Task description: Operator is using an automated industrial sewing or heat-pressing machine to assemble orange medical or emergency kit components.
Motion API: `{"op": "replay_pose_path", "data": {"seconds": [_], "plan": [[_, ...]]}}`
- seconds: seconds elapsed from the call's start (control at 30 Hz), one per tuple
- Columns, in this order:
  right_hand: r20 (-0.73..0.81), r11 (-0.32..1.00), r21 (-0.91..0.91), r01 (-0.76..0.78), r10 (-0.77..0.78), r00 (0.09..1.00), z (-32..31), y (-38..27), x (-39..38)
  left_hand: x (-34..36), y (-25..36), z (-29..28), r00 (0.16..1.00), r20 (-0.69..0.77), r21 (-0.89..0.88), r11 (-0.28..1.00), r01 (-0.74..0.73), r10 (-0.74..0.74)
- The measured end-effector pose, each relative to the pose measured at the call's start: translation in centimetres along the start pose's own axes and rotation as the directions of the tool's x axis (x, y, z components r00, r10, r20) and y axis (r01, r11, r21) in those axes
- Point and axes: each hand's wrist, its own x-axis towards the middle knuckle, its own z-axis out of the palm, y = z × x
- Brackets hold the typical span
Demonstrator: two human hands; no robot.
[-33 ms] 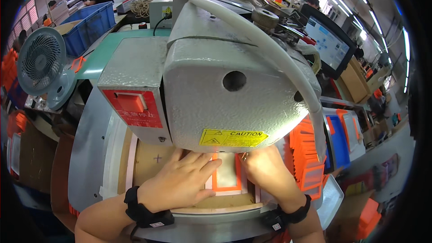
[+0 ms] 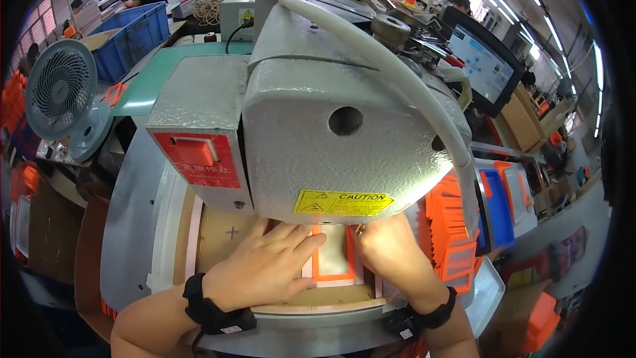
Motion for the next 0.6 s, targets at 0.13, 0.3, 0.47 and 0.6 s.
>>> {"op": "replay_pose_path", "data": {"seconds": [0.13, 0.3, 0.47, 0.6], "plan": [[0.140, 0.969, 0.225, -0.105, 0.074, 0.987, 0.1, 1.3, -0.3, -0.2, -0.5, 0.0, 0.999, -0.010, 0.077, 0.996, -0.043, 0.044], [0.221, 0.906, 0.417, -0.075, -0.021, 0.975, -1.9, 2.7, -1.1, -0.4, -0.9, -0.6, 0.991, 0.038, 0.034, 0.991, -0.132, 0.131], [0.337, 0.931, 0.344, -0.126, 0.003, 0.942, -2.8, 1.5, -1.0, -1.5, 0.5, -0.8, 0.980, 0.083, 0.058, 0.981, -0.184, 0.179], [0.180, 0.972, 0.227, -0.056, 0.014, 0.984, -1.7, 0.1, -1.4, -1.5, 2.6, -0.7, 0.988, 0.059, 0.187, 0.970, -0.155, 0.146]]}}
